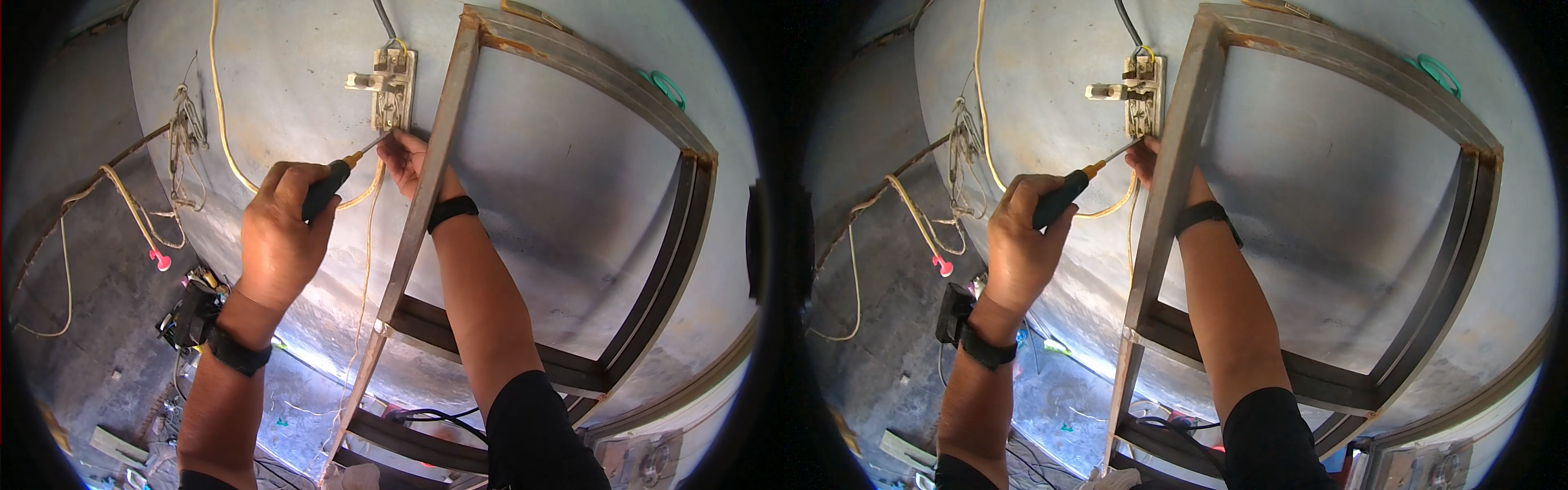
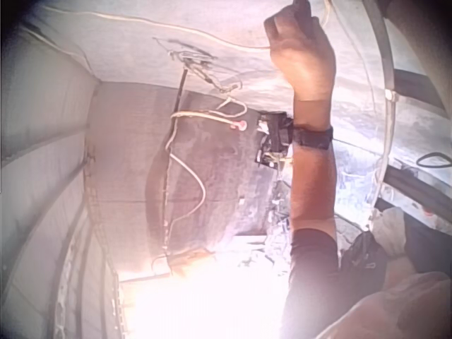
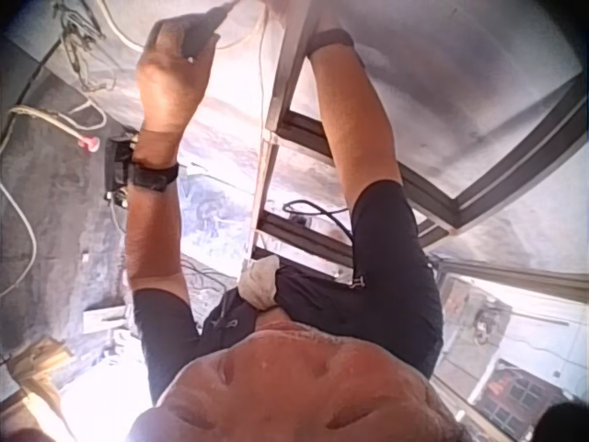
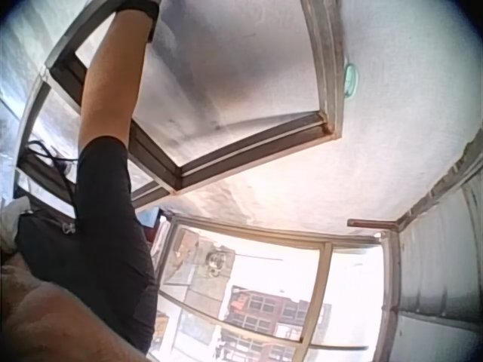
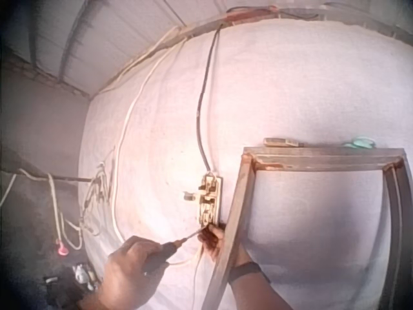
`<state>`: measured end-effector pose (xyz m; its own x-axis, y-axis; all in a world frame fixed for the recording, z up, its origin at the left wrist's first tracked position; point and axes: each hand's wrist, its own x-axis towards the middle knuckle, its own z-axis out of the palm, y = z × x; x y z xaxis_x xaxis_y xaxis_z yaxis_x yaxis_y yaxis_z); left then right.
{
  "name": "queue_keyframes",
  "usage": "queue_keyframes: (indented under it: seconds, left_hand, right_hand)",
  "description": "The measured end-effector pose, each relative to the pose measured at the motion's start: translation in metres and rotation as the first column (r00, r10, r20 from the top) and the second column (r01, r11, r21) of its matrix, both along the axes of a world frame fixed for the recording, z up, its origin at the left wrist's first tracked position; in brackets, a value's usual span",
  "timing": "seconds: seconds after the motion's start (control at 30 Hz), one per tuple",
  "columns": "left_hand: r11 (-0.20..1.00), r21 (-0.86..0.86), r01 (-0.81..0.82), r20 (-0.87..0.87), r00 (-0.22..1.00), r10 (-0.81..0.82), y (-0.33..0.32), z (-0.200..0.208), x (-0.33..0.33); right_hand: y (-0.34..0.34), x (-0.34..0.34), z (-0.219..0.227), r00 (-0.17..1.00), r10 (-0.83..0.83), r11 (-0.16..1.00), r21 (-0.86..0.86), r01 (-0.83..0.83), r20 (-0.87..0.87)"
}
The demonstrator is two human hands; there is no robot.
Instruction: The recorder uses tools to inspect and repair an electrical fuse or switch on a utility room wall.
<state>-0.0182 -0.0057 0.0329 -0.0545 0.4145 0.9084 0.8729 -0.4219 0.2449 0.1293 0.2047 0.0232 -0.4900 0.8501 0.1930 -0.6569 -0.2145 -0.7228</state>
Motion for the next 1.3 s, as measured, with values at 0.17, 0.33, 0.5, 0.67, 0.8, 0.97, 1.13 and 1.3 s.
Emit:
queue_keyframes:
  seconds: [0.17, 0.33, 0.5, 0.67, 0.8, 0.97, 1.13, 1.3]
  left_hand:
    - [0.989, -0.015, 0.149, -0.047, 0.988, -0.150, 0.003, 0.007, -0.009]
    - [0.984, -0.027, 0.176, -0.046, 0.983, -0.177, 0.005, 0.011, -0.017]
    - [0.983, -0.055, 0.177, -0.090, 0.979, -0.181, -0.001, 0.019, -0.015]
    - [0.989, -0.088, 0.116, -0.221, 0.966, -0.133, -0.004, 0.030, -0.007]
    - [0.989, -0.071, 0.131, -0.286, 0.947, -0.146, -0.004, 0.033, -0.005]
    - [0.991, -0.077, 0.107, -0.380, 0.916, -0.128, -0.003, 0.037, -0.007]
    - [0.994, -0.057, 0.093, -0.248, 0.963, -0.104, -0.005, 0.030, -0.009]
    - [0.962, -0.255, -0.100, 0.000, 0.995, 0.104, -0.004, 0.022, -0.009]
  right_hand:
    - [-0.003, 0.002, 0.000, 0.997, -0.074, 0.997, 0.032, 0.073, 0.021]
    - [-0.005, 0.002, 0.001, 0.998, -0.044, 0.999, 0.026, 0.043, 0.051]
    - [-0.003, 0.003, -0.001, 0.998, -0.041, 0.998, 0.044, 0.039, 0.046]
    - [-0.011, -0.001, 0.003, 0.996, -0.081, 0.997, 0.019, 0.080, 0.047]
    - [-0.002, 0.003, -0.003, 0.997, -0.031, 0.997, 0.071, 0.027, 0.068]
    - [0.006, 0.004, -0.005, 0.991, 0.104, 0.990, 0.087, -0.111, 0.080]
    - [0.004, -0.001, -0.002, 0.995, 0.059, 0.992, 0.107, -0.067, 0.075]
    - [0.002, -0.002, -0.001, 0.996, 0.007, 0.991, 0.134, -0.019, 0.092]
